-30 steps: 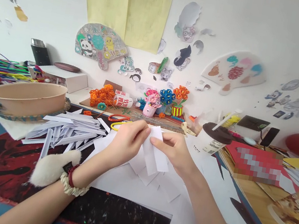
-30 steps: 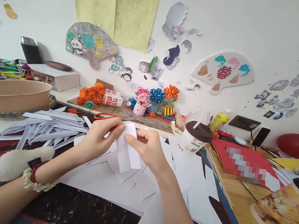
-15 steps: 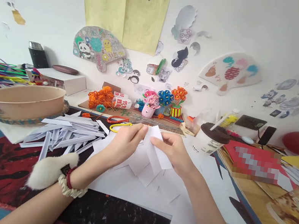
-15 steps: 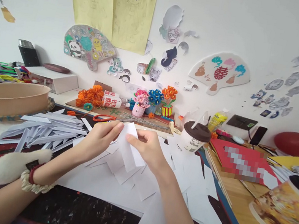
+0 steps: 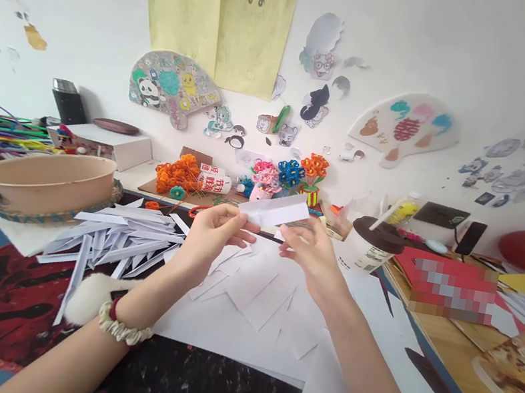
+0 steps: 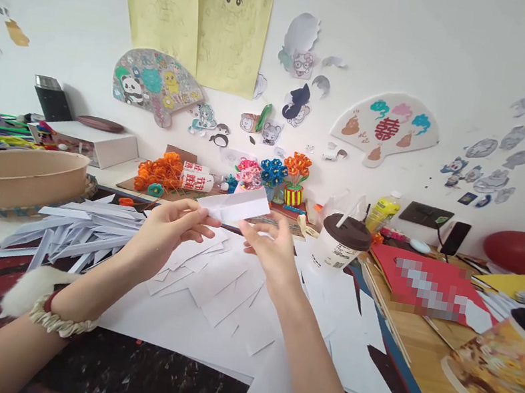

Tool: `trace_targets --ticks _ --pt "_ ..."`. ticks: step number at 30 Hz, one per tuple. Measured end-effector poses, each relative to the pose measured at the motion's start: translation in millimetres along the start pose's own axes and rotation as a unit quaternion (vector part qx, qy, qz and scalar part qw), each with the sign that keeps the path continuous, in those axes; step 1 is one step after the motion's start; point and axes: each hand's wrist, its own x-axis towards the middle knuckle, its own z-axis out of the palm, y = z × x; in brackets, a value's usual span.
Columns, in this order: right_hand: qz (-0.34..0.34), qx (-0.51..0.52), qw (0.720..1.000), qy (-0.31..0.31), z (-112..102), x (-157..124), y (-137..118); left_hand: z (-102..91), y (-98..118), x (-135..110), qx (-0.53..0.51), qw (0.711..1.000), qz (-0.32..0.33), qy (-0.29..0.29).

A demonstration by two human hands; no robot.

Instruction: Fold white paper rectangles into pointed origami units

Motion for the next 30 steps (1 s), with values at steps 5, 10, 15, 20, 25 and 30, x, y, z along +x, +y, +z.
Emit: trace_targets --ticks 5,10,15,20,25,30 --pt "-0.002 0.024 0.992 -0.122 11.6 -7.3 1.7 9.5 -8.5 -5.4 -0.050 0.998 -0.018 -0.014" --pt "-0.098 -0.056 0.992 -0.048 9.7 -6.4 1.7 15.7 -11.0 -9.2 0.022 0.999 0.011 -0.032" --pt "-0.139 -0.063 0.988 -0.023 6.1 -6.7 -0.3 16.1 -10.2 -10.6 0.093 0.992 0.025 -0.081" --pt "-0.158 -0.089 0.983 -0.022 3.0 -7.0 -2.7 13.3 -5.8 -11.1 0.105 0.989 0.040 -0.094" --pt "-0.158 -0.051 0.985 -0.045 5.9 -9.4 -6.3 16.7 -5.0 -13.9 0.095 0.987 0.058 -0.116" --pt "-0.128 -0.029 0.987 -0.090 5.0 -10.4 -6.8 15.7 -4.6 -14.0 0.140 0.978 0.076 -0.136"
